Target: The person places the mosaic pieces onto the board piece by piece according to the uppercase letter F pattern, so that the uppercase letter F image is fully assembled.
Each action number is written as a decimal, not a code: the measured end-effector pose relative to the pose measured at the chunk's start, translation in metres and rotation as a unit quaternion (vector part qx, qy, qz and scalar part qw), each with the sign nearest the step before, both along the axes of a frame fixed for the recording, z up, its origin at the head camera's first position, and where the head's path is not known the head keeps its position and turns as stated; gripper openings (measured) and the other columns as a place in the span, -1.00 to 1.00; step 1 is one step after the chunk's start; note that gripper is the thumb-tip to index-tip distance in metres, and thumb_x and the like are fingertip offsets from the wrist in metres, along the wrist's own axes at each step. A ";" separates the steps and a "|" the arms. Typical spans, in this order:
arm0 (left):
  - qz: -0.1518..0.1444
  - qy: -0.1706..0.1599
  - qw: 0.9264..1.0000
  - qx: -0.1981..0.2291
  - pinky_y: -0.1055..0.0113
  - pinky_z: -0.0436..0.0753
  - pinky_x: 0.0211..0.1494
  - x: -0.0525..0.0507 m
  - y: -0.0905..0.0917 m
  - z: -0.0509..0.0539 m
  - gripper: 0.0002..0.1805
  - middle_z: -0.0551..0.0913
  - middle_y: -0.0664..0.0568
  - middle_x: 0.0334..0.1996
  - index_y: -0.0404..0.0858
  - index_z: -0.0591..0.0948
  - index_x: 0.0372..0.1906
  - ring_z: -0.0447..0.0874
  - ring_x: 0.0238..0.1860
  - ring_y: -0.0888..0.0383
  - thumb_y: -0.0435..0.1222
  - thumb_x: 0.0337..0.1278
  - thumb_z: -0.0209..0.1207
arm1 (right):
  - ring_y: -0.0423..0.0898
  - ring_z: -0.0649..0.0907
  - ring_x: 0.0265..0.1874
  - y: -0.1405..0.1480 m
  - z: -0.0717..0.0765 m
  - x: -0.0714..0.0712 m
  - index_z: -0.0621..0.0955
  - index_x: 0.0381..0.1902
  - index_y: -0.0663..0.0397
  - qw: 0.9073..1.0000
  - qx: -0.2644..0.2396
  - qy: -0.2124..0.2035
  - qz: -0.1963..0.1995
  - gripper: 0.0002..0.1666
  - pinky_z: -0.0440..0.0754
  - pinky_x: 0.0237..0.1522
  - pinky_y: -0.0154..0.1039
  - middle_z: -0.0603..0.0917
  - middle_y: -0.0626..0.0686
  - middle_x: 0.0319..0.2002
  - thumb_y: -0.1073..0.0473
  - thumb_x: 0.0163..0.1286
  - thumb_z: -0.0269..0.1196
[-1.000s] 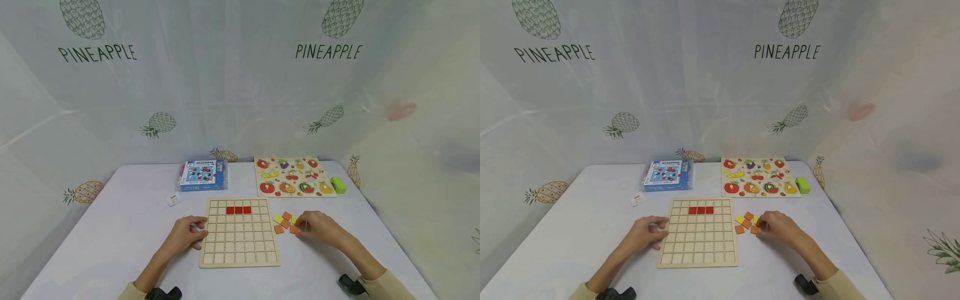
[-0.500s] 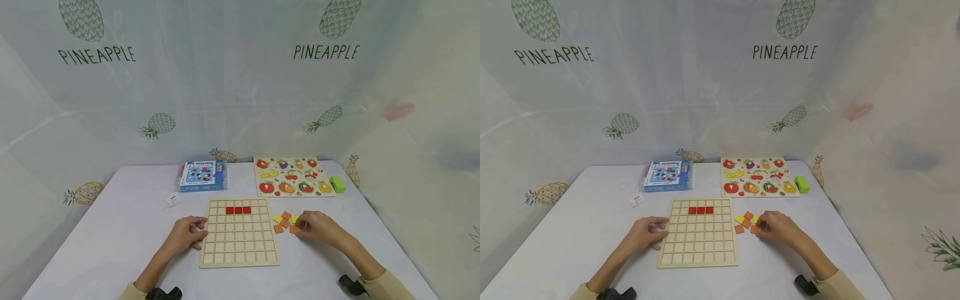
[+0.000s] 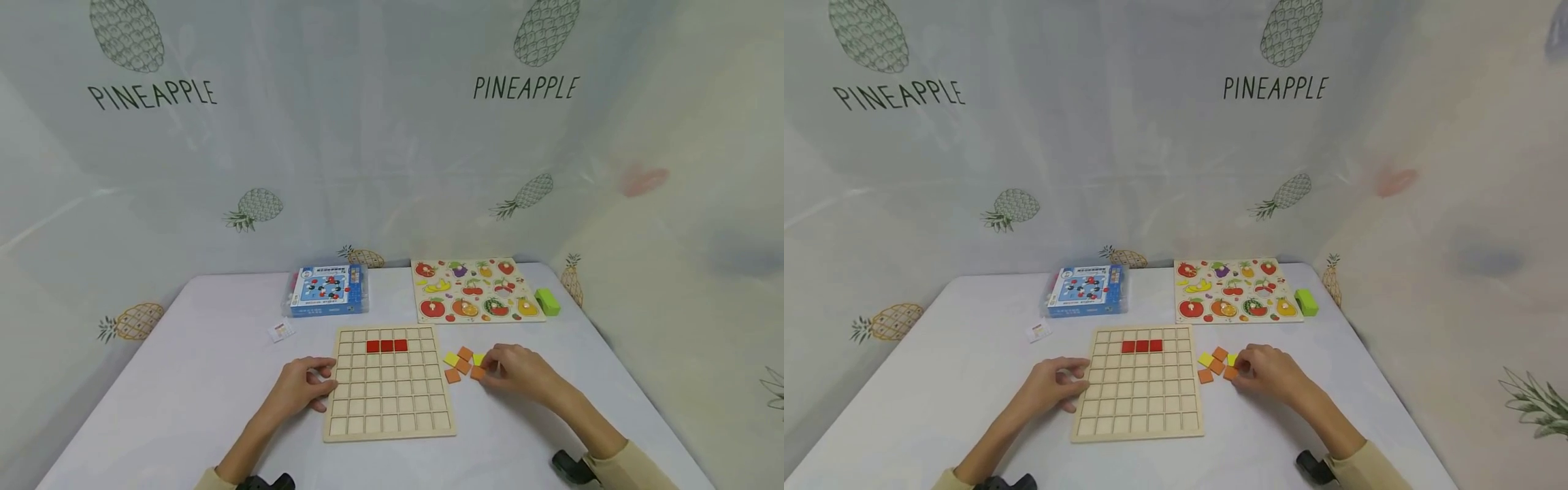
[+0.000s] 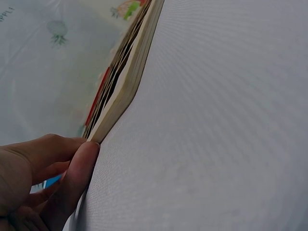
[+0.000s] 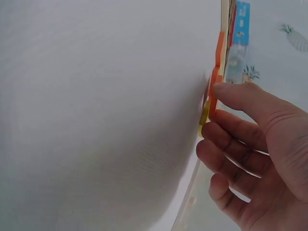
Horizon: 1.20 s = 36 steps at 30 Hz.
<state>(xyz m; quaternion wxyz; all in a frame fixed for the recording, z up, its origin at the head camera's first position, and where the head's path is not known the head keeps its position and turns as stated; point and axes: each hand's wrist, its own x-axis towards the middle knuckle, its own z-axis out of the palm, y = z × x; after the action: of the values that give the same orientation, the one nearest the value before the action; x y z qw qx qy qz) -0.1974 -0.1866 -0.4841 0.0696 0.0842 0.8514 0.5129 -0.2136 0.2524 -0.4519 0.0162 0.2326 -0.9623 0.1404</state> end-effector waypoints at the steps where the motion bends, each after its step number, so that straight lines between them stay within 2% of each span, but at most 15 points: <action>1: 0.000 0.001 1.000 0.000 0.27 0.75 -0.59 0.000 0.000 0.000 -0.50 0.59 -0.10 -0.24 -0.40 0.58 0.15 0.67 -0.63 0.16 -0.39 0.05 0.36 | -0.38 0.41 -0.54 0.000 0.000 0.000 0.70 -0.34 -0.08 1.000 -0.001 0.004 -0.002 -0.80 0.45 -0.54 -0.53 0.62 -0.22 -0.44 0.03 0.11 0.47; 8: -0.007 0.004 1.000 0.009 0.28 0.75 -0.59 -0.001 0.000 0.000 -0.50 0.59 -0.11 -0.23 -0.41 0.58 0.15 0.67 -0.64 0.17 -0.38 0.06 0.36 | -0.37 0.40 -0.55 -0.005 0.009 -0.004 0.71 -0.30 -0.09 1.000 -0.004 0.017 0.003 -0.78 0.42 -0.57 -0.53 0.61 -0.22 -0.44 0.02 0.11 0.47; 17: -0.008 0.009 1.000 0.022 0.30 0.74 -0.61 0.000 0.002 0.000 -0.49 0.59 -0.13 -0.24 -0.43 0.58 0.14 0.67 -0.62 0.14 -0.38 0.04 0.37 | -0.37 0.40 -0.55 -0.030 0.019 -0.008 0.71 -0.30 -0.09 0.999 -0.013 0.029 0.025 -0.75 0.41 -0.56 -0.54 0.69 -0.17 -0.40 -0.04 0.12 0.47; 27: 0.001 -0.002 1.000 0.008 0.27 0.75 -0.59 -0.001 0.001 -0.003 -0.51 0.59 -0.11 -0.24 -0.40 0.59 0.15 0.67 -0.62 0.14 -0.40 0.05 0.36 | -0.27 0.50 -0.45 -0.065 0.016 -0.016 0.72 -0.30 -0.10 0.998 -0.031 0.009 0.051 -0.74 0.47 -0.49 -0.51 0.66 -0.16 -0.41 -0.06 0.13 0.47; 30: -0.001 -0.001 1.000 0.005 0.27 0.75 -0.59 0.000 0.000 -0.003 -0.51 0.59 -0.11 -0.24 -0.40 0.59 0.15 0.68 -0.63 0.15 -0.40 0.05 0.36 | -0.27 0.48 -0.46 -0.079 0.017 -0.018 0.72 -0.28 -0.11 0.998 -0.024 -0.001 0.056 -0.74 0.45 -0.51 -0.49 0.65 -0.16 -0.40 -0.08 0.14 0.46; 36: -0.008 0.008 1.000 0.010 0.28 0.75 -0.59 0.000 -0.001 -0.001 -0.51 0.59 -0.14 -0.22 -0.41 0.58 0.15 0.68 -0.66 0.16 -0.39 0.06 0.36 | -0.31 0.46 -0.47 -0.107 0.019 -0.022 0.74 -0.25 -0.10 0.997 -0.006 0.003 0.083 -0.72 0.46 -0.51 -0.50 0.64 -0.15 -0.37 -0.11 0.20 0.42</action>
<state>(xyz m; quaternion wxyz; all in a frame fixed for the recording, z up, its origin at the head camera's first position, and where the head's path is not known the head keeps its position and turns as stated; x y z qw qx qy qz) -0.1973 -0.1878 -0.4847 0.0661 0.0963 0.8460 0.5203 -0.2351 0.1455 -0.4334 0.0091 0.3122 -0.9387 0.1459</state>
